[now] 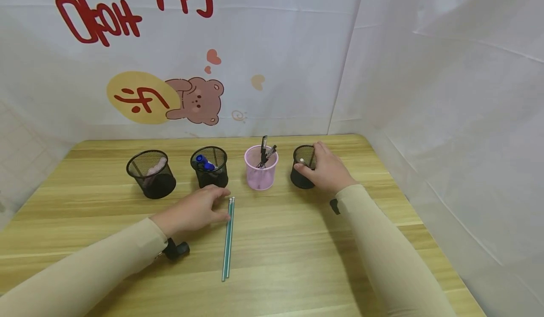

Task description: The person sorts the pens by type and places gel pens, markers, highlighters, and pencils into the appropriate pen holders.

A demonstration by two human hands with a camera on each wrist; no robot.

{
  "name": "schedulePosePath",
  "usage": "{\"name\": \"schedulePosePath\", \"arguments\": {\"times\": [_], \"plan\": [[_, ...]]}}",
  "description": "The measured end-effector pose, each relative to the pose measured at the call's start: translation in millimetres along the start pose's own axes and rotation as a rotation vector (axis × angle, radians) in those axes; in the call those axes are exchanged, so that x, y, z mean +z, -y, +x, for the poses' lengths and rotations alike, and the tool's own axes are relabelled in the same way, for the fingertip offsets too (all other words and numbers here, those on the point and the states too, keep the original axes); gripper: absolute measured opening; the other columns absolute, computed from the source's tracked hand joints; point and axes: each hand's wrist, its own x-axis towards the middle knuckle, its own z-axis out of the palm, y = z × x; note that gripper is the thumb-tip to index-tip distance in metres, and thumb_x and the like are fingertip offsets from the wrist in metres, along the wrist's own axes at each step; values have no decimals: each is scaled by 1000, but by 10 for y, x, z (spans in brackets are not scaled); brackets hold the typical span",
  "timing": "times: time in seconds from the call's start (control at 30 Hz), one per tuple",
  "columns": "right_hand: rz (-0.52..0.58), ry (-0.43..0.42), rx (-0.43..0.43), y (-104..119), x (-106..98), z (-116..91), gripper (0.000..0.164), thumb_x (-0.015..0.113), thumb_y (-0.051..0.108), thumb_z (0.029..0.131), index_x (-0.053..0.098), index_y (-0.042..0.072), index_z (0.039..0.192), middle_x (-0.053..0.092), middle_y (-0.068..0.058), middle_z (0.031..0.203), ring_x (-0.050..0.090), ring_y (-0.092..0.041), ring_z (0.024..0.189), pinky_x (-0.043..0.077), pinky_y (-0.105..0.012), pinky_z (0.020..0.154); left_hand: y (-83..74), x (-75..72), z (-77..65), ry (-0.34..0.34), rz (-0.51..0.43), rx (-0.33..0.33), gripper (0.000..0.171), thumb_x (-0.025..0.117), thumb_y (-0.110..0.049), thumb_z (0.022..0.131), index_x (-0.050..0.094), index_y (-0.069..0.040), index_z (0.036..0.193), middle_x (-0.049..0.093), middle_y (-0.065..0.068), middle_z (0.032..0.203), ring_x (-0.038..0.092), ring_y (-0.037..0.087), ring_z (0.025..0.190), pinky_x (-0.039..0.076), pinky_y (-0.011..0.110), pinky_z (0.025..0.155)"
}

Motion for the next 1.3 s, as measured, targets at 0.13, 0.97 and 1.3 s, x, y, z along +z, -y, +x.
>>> {"name": "schedulePosePath", "arguments": {"times": [0.13,0.97,1.3], "plan": [[3,1,2,9,-1,0,100,55,69,99,27,-4,161,30,-29,167,35,-49,153,31,-65,124,-1,16,1,-1,19,1,74,82,-43,91,56,-7,150,56,13,149,57,29,137,45,48,120],[2,22,24,48,-19,-6,103,54,69,100,22,-5,163,20,-31,171,25,-50,157,25,-64,127,-85,35,16,12,125,-12,77,88,-46,82,61,-10,144,62,11,131,61,28,119,52,45,108],[3,18,24,47,-22,-18,103,54,70,100,23,-5,163,20,-32,171,24,-50,158,24,-64,127,-37,3,33,61,53,-60,75,83,-30,82,56,-14,150,63,12,137,59,22,105,53,45,103]]}}
